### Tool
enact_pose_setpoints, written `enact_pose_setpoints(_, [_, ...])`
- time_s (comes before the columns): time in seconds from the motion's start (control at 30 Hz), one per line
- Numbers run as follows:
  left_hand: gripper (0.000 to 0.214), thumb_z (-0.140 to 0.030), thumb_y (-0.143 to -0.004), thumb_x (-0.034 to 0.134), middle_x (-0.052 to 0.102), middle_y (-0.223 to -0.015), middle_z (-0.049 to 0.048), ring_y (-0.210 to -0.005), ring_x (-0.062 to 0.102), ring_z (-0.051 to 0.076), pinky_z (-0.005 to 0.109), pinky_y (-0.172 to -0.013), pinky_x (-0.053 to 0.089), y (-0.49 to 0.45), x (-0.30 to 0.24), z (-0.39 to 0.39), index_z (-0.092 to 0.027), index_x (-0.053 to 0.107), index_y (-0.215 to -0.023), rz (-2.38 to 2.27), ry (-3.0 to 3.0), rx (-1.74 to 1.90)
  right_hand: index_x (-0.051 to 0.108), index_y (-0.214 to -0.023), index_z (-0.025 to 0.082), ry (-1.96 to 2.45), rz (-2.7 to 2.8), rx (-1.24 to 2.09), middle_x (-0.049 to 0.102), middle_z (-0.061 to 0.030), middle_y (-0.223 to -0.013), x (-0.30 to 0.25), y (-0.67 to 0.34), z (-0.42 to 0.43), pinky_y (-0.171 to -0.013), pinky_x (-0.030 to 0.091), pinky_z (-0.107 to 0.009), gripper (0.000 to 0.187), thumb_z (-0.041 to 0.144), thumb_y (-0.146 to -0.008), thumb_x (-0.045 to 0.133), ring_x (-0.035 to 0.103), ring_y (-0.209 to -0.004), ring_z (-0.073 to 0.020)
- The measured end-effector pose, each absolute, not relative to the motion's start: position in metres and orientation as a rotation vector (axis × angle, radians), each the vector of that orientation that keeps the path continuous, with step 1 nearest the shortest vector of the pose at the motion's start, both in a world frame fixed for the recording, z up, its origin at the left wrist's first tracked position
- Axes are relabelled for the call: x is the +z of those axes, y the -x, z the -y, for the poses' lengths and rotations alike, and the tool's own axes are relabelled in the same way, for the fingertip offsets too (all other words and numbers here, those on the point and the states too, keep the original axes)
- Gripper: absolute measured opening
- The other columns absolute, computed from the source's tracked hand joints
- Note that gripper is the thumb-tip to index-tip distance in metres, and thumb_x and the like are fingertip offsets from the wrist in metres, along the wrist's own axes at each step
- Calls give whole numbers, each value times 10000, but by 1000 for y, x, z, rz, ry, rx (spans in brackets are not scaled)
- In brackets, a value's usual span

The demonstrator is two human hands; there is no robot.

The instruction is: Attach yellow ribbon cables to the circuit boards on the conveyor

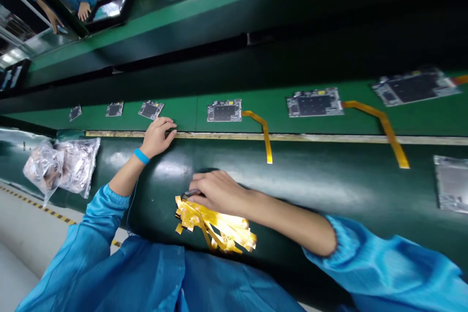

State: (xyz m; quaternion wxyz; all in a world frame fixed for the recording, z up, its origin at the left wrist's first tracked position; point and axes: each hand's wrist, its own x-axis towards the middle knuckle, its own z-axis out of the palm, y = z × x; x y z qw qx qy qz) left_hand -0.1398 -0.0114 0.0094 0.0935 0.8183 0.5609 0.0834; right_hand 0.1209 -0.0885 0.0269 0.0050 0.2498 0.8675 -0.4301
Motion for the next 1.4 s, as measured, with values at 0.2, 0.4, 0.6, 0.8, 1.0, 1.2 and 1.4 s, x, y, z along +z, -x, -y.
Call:
enact_pose_setpoints(0.2, [225, -271, -1025, 557, 691, -1206, 113, -1152, 624, 259, 404, -993, 511, 142, 8, 16, -186, 730, -1141, -1652, -2420, 251, 786, -1029, 216, -700, -2657, -1221, 768, -62, -1071, 37, -100, 108, -611, 310, -313, 135, 306, -940, 740, 726, -829, -221])
enact_pose_setpoints(0.4, [236, -274, -1020, 549, 700, -1200, 105, -1135, 636, 254, 419, -1059, 496, 161, 5, 7, -184, 709, -1168, -1689, -2393, 392, 763, -983, 208, -708, -2569, -1406, 779, -53, -1085, 34, -92, 108, -659, 345, -304, 146, 217, -999, 619, 734, -905, -217])
enact_pose_setpoints(0.6, [159, -241, -993, 579, 703, -1137, 99, -1118, 638, 269, 423, -1051, 501, 177, 4, -19, -193, 704, -1077, -1847, -2317, 392, 745, -996, 216, -739, -2479, -1713, 807, -31, -971, 30, -92, 108, -711, 392, -287, 116, 237, -972, 633, 740, -907, -214])
enact_pose_setpoints(0.8, [53, -215, -959, 621, 695, -1055, 104, -1080, 630, 293, 420, -958, 535, 175, 6, -43, -203, 672, -949, -2014, -2266, 204, 769, -960, 216, -854, -2511, -1953, 780, -32, -866, 26, -92, 88, -693, 408, -279, 194, 323, -959, 607, 690, -779, -189])
enact_pose_setpoints(1.0, [74, -269, -947, 641, 680, -1047, 129, -1052, 645, 308, 420, -887, 569, 166, 5, -60, -206, 654, -910, -2035, -2318, -12, 708, -818, 189, -1160, -2553, -2005, 666, -23, -719, 7, -93, 46, -617, 382, -282, 375, 505, -947, 553, 550, -672, -171])
enact_pose_setpoints(1.2, [59, -233, -889, 684, 687, -1067, 161, -1049, 664, 343, 454, -870, 587, 167, 9, -69, -184, 691, -920, -1984, -2346, -175, 528, -673, 214, -1327, -2606, -2020, 533, 9, -662, -8, -83, 9, -652, 382, -293, 469, 615, -918, 525, 490, -658, -156])
enact_pose_setpoints(1.4, [63, -235, -887, 696, 702, -1013, 152, -1041, 684, 332, 444, -915, 588, 172, 12, -68, -177, 721, -885, -1961, -2325, -189, 668, -769, 194, -1499, -2568, -1998, 661, -21, -722, -25, -65, -15, -671, 422, -303, 406, 569, -891, 572, 584, -693, -185])
